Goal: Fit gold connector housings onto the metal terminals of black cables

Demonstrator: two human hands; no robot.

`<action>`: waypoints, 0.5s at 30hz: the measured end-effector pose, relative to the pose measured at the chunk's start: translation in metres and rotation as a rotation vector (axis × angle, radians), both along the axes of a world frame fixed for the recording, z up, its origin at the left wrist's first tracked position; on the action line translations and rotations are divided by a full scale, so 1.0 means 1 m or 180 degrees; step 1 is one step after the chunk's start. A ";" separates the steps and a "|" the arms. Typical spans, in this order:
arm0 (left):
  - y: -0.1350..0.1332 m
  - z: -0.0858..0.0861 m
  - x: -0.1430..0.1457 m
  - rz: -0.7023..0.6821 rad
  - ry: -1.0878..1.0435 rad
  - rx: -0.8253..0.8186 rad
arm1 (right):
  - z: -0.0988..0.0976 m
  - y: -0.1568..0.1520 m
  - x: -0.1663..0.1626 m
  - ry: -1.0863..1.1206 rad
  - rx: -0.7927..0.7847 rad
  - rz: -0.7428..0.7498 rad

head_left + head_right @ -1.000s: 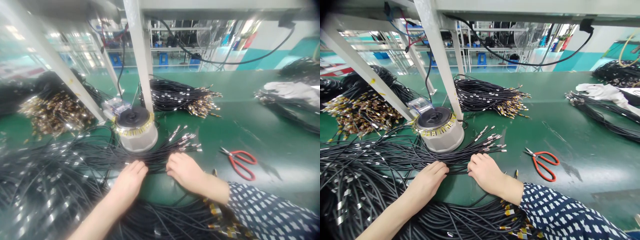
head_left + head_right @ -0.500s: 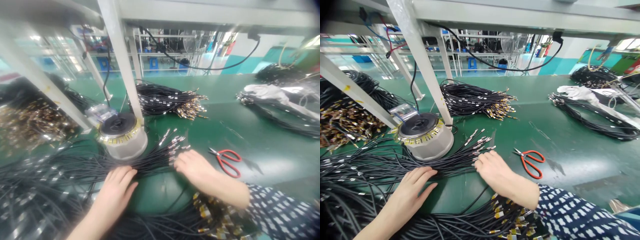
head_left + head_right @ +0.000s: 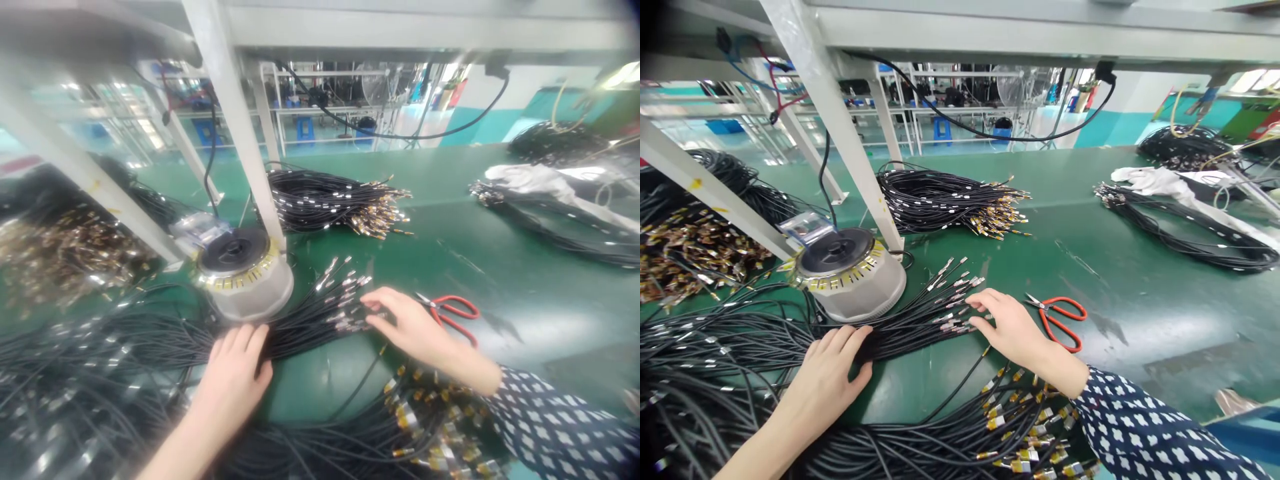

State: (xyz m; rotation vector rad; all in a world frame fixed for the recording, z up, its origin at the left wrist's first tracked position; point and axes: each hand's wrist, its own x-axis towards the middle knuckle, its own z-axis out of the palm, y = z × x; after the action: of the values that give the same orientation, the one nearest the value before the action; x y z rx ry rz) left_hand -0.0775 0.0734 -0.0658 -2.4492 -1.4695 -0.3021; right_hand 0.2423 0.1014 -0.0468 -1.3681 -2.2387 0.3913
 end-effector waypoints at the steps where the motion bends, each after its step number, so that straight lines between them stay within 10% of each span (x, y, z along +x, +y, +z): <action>1: -0.001 0.003 0.002 0.0037 0.0003 -0.0040 | 0.001 -0.002 0.000 0.0114 -0.0082 -0.0034; 15: -0.004 0.010 0.004 -0.0167 -0.0110 -0.0539 | 0.007 -0.016 0.004 0.0739 -0.0209 -0.0151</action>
State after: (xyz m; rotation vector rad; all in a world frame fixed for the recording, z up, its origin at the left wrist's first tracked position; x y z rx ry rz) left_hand -0.0733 0.0690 -0.0561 -2.6311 -1.5036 -0.2403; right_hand 0.2463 0.0857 -0.0399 -1.3322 -2.0169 0.5805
